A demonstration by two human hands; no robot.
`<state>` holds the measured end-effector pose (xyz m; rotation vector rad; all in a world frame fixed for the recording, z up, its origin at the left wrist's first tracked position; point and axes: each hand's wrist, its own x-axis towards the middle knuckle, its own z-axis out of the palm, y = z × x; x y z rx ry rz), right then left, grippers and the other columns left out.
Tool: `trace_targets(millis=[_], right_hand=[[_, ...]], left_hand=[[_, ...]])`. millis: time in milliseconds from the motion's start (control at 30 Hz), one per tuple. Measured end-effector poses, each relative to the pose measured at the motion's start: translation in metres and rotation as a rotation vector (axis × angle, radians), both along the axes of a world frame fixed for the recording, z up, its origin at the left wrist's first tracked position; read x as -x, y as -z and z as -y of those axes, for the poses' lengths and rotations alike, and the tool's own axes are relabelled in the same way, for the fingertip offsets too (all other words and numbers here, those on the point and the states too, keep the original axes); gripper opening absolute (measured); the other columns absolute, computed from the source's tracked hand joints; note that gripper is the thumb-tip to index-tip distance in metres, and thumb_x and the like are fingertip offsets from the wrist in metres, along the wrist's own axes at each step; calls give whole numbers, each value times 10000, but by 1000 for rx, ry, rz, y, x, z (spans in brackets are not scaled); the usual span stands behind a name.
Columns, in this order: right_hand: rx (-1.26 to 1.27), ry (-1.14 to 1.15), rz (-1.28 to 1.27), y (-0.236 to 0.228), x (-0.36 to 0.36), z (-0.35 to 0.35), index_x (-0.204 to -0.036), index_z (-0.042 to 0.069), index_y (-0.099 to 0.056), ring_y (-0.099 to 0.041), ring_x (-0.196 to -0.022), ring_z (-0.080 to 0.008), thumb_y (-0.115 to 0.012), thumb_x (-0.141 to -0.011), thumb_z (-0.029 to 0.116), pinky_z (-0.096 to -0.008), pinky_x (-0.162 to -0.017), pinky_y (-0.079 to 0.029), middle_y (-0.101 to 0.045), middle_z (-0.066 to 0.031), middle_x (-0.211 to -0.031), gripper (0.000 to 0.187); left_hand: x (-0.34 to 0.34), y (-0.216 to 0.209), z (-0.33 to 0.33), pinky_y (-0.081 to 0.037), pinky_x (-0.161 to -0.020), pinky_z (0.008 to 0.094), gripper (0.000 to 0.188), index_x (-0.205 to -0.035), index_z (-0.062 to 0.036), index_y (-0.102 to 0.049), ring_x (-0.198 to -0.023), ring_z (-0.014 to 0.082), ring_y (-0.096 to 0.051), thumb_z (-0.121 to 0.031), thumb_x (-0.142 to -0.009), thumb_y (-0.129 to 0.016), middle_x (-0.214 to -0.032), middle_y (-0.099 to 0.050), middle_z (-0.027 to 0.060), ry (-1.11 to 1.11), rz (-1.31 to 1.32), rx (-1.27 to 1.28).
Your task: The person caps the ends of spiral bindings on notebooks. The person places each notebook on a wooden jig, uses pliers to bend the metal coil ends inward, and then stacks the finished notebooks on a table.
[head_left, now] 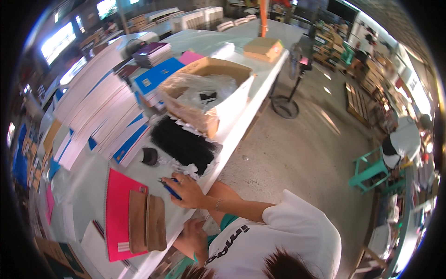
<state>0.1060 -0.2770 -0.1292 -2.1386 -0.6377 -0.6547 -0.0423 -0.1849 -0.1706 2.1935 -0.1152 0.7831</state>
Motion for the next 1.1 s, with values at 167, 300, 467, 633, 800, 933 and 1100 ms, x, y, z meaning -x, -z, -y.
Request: trace_targets(millis=[167, 300, 467, 633, 800, 933, 1100], right_hand=[[-46, 58, 92, 3, 3, 1, -1391, 125, -449, -560, -969, -362, -672, -737, 181, -435, -814, -476, -488, -184, -1188, 693], [-24, 52, -6, 2, 5, 0, -1365, 128, -470, -540, -1043, -326, -683, -738, 211, -432, -848, -469, -488, -160, -1199, 668], [-36, 9, -44, 4, 5, -2, -1355, 115, -457, -513, -1087, -345, -679, -740, 187, -435, -872, -449, -470, -177, -1223, 659], [-41, -30, -83, 4, 3, 3, -1339, 97, -462, -512, -1078, -354, -674, -724, 177, -446, -894, -428, -462, -190, -1222, 655], [-100, -39, -36, 9, 2, -6, -1329, 91, -464, -514, -1064, -368, -668, -716, 182, -457, -896, -426, -455, -203, -1220, 653], [-117, -35, 16, 12, 1, -5, -1307, 67, -449, -508, -1059, -386, -666, -714, 180, -462, -881, -427, -441, -217, -1225, 641], [-119, -106, -23, 18, 0, -3, -1356, 79, -413, -500, -1100, -387, -642, -754, 227, -462, -875, -448, -426, -224, -1273, 661]], left_hand=[[6, 65, 3, -477, -842, 415, 255, -1091, -59, -629, -968, 340, -603, -221, -894, -623, -1061, -626, 176, 480, -813, -177], [5, 67, 3, -477, -845, 414, 258, -1094, -59, -629, -972, 338, -603, -223, -895, -623, -1065, -626, 176, 544, -881, -213], [-11, 66, 2, -477, -847, 412, 262, -1098, -59, -628, -977, 335, -603, -227, -897, -623, -1070, -626, 175, 596, -903, -269], [-29, 65, 8, -477, -850, 410, 266, -1102, -59, -627, -982, 333, -602, -230, -898, -622, -1076, -626, 175, 643, -920, -319], [-40, 62, 16, -476, -853, 409, 270, -1105, -59, -627, -987, 330, -602, -233, -900, -622, -1082, -626, 174, 670, -929, -370], [-56, 61, 36, -476, -856, 408, 273, -1109, -59, -626, -991, 327, -602, -235, -901, -622, -1086, -626, 174, 704, -934, -404], [-75, 62, 63, -476, -859, 406, 277, -1112, -59, -626, -996, 325, -602, -238, -902, -622, -1092, -625, 173, 761, -914, -446]])
